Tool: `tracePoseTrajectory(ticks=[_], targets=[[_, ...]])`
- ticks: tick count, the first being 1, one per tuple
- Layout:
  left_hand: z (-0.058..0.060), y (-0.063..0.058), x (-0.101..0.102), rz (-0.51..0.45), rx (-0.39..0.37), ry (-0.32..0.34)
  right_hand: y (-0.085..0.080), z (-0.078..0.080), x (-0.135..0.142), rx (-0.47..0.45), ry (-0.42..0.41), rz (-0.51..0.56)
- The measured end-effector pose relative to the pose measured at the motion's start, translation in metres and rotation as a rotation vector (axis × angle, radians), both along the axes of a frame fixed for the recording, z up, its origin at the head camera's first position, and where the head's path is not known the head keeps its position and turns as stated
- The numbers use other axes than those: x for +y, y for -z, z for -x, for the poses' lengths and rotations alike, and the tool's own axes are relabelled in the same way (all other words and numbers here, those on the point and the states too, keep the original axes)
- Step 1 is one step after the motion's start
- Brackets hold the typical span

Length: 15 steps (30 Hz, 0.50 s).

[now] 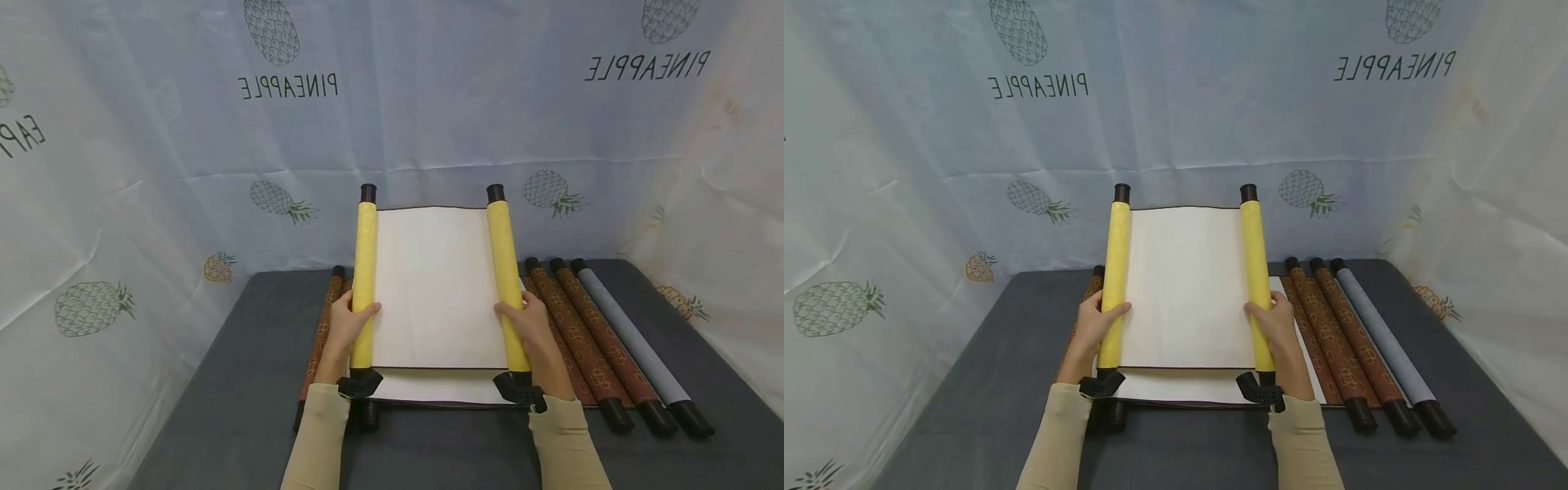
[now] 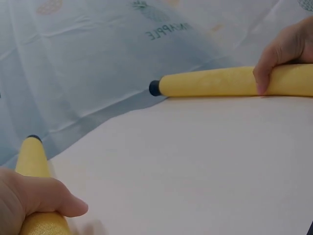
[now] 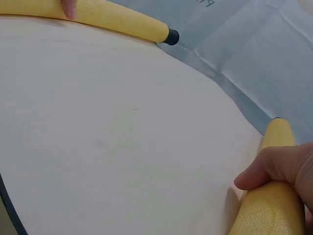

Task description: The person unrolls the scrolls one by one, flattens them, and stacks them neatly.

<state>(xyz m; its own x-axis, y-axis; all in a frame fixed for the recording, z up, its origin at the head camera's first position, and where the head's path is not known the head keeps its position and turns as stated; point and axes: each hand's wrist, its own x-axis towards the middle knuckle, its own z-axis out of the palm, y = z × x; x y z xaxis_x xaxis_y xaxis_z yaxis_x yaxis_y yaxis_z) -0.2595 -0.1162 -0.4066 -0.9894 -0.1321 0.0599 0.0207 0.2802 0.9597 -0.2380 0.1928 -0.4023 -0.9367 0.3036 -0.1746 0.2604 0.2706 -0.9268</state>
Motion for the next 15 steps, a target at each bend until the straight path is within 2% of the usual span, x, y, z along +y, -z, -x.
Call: tracePoseTrajectory(ticks=[11,15], targets=[[0.001,-0.001,-0.004,-0.028,0.035,0.002,0.0,-0.001,0.008,0.009,-0.043,-0.022],[0.001,-0.003,-0.005,-0.025,0.024,0.012,0.0,-0.001,0.011,0.033,-0.056,-0.014]])
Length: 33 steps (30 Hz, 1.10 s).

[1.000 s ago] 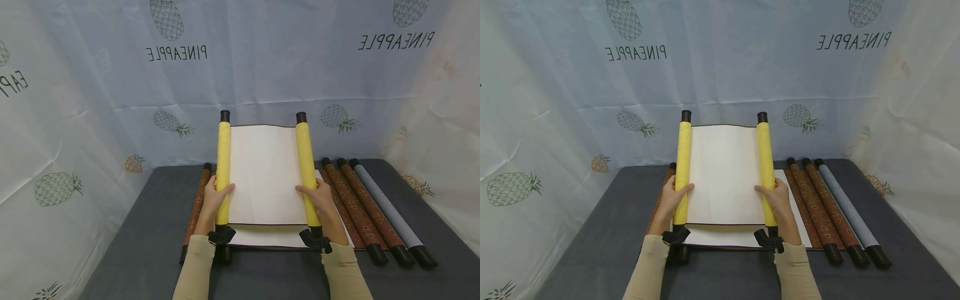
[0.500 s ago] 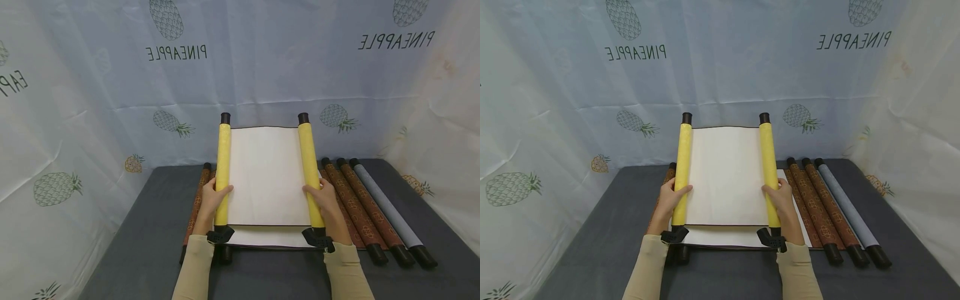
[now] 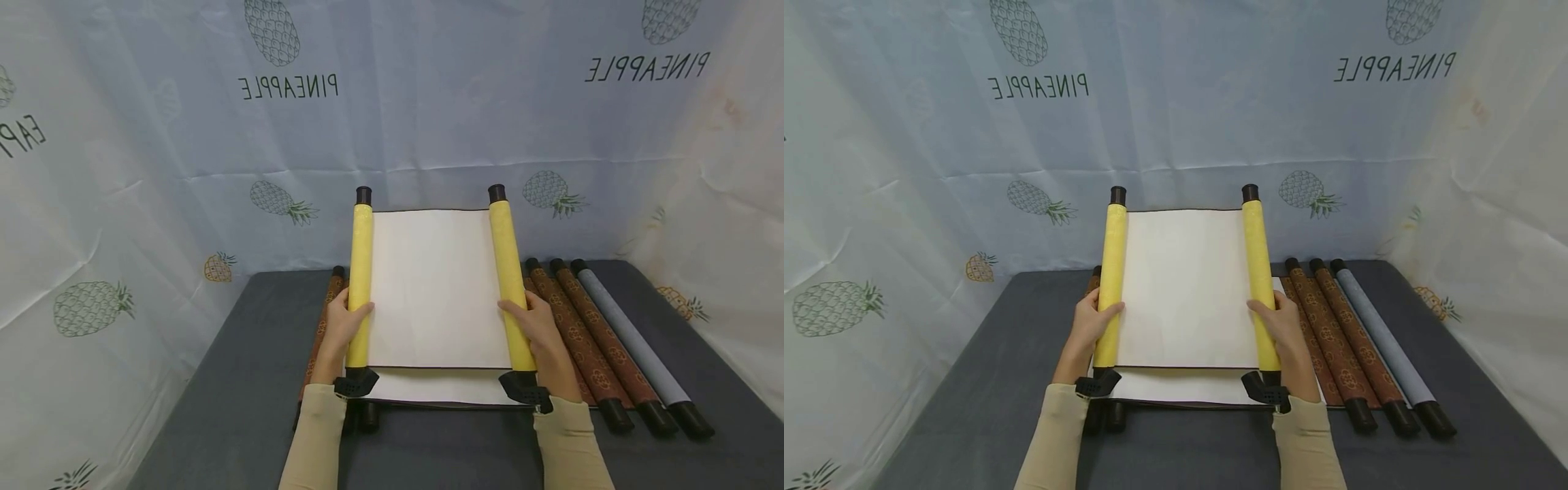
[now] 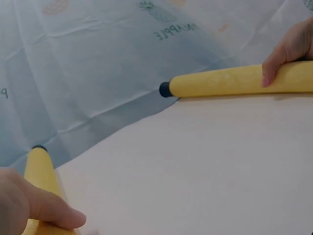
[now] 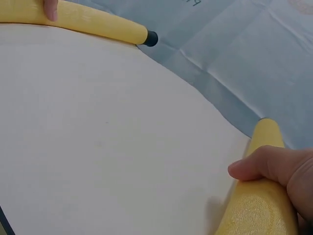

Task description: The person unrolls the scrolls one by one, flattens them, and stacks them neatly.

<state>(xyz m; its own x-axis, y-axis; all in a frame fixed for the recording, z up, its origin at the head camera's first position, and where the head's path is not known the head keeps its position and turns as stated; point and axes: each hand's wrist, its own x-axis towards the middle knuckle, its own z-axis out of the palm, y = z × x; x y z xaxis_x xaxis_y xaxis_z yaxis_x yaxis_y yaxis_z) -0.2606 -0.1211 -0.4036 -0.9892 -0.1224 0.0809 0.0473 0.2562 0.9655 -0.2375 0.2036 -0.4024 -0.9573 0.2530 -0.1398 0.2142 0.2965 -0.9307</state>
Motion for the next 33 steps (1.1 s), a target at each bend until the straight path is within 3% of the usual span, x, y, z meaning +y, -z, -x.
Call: tracePoseTrajectory(ticks=[10,23,33], targets=[[-0.0004,-0.0012,-0.0009,-0.043,-0.016,0.016,-0.0035,-0.0002,-0.0014,0.06,0.041,0.043],[0.0018,0.0001,-0.0024,-0.025,-0.006,0.007,-0.0065,-0.0037,0.0006,-0.018,-0.077,-0.033],[0.0008,0.0003,0.0005,-0.016,-0.041,0.019,-0.0053,-0.0012,-0.0001,-0.007,-0.017,-0.039]])
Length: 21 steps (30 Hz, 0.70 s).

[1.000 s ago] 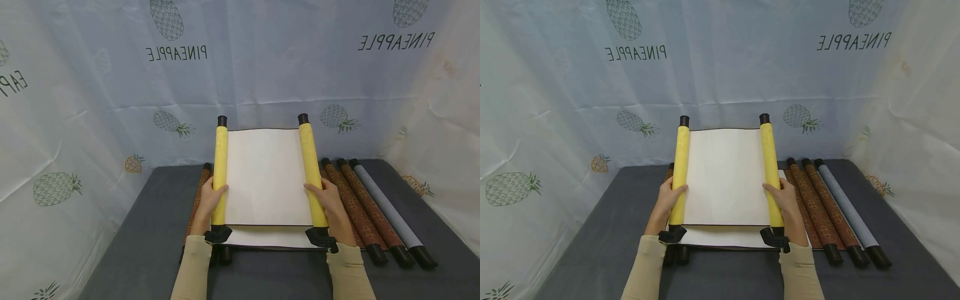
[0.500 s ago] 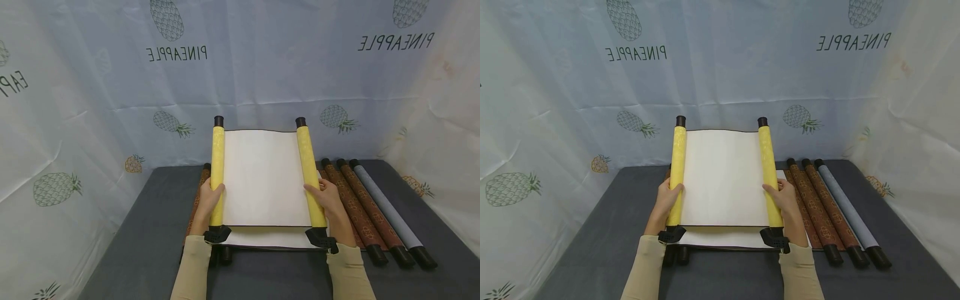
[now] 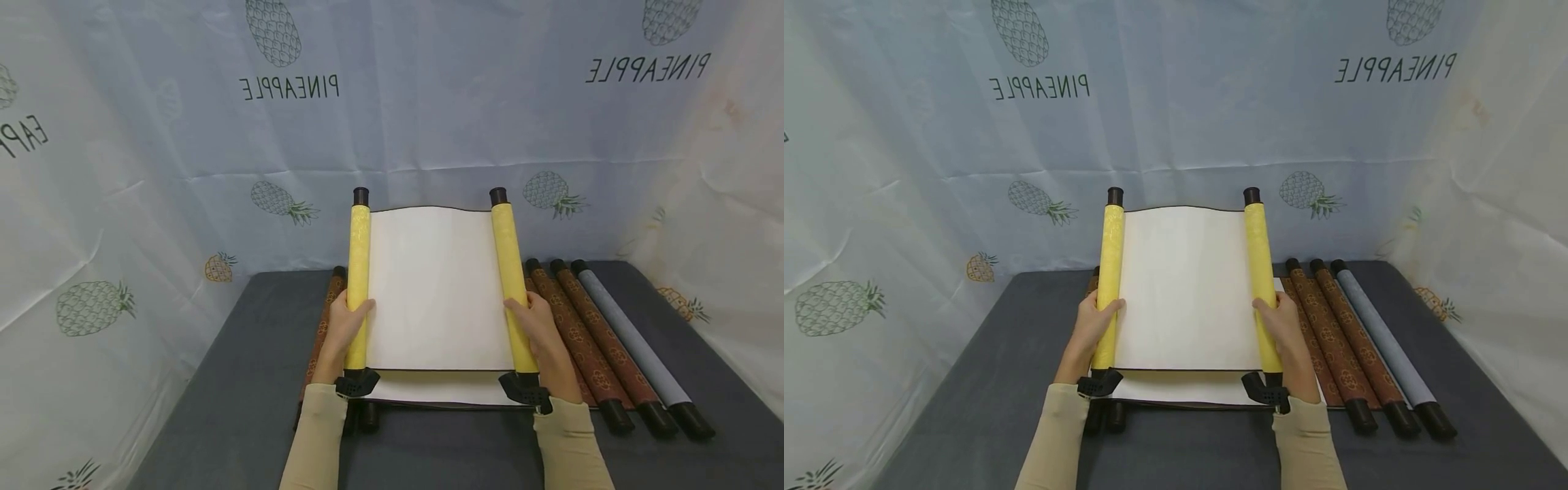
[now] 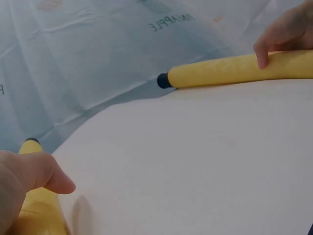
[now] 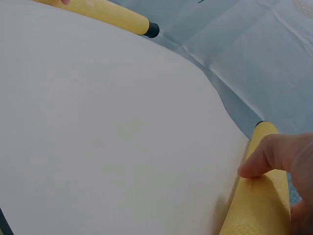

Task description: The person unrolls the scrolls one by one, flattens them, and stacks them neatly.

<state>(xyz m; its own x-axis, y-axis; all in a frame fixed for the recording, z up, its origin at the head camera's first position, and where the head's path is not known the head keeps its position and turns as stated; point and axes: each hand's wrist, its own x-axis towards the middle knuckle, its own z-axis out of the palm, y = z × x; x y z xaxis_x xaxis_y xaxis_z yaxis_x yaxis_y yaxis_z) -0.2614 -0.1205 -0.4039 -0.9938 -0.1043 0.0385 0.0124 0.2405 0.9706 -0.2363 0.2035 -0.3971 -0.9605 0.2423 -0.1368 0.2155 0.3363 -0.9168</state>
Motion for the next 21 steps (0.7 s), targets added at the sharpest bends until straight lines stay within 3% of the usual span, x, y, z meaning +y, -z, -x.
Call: tracePoseTrajectory(ticks=[10,21], targets=[[0.0,0.002,-0.004,0.062,0.005,-0.024,0.003,-0.001,0.003,0.04,0.009,-0.043],[0.001,0.004,-0.01,0.074,0.026,-0.049,0.003,-0.002,0.005,-0.006,0.056,-0.029]])
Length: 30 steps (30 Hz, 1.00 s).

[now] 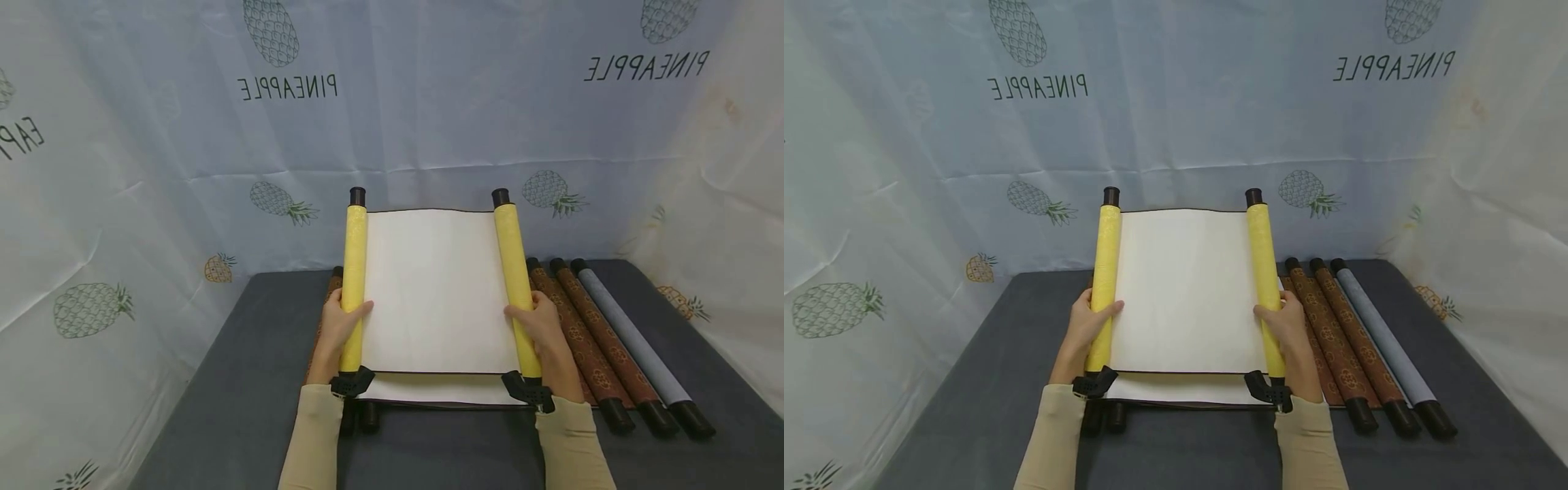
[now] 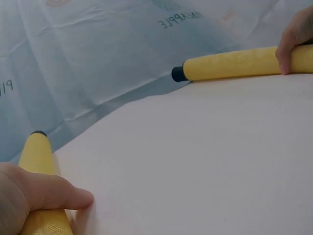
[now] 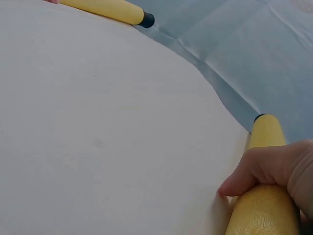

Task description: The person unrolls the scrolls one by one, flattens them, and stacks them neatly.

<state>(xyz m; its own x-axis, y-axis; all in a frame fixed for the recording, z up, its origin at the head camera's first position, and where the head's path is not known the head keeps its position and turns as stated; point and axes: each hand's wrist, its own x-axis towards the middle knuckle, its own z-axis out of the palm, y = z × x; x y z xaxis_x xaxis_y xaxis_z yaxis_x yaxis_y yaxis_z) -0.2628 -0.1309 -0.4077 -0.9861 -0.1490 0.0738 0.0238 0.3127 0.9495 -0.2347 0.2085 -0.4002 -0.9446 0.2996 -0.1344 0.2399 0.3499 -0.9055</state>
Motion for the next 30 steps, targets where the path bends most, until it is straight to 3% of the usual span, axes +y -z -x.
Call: tracePoseTrajectory(ticks=[11,22,30], targets=[[0.003,0.0,-0.012,-0.023,-0.015,0.009,-0.002,0.003,0.004,0.013,-0.032,-0.024],[0.003,0.0,-0.029,0.045,-0.023,0.017,-0.008,0.0,0.016,-0.003,-0.218,-0.089],[0.004,0.001,-0.032,0.037,0.009,0.045,-0.014,-0.006,0.015,-0.039,-0.223,-0.056]])
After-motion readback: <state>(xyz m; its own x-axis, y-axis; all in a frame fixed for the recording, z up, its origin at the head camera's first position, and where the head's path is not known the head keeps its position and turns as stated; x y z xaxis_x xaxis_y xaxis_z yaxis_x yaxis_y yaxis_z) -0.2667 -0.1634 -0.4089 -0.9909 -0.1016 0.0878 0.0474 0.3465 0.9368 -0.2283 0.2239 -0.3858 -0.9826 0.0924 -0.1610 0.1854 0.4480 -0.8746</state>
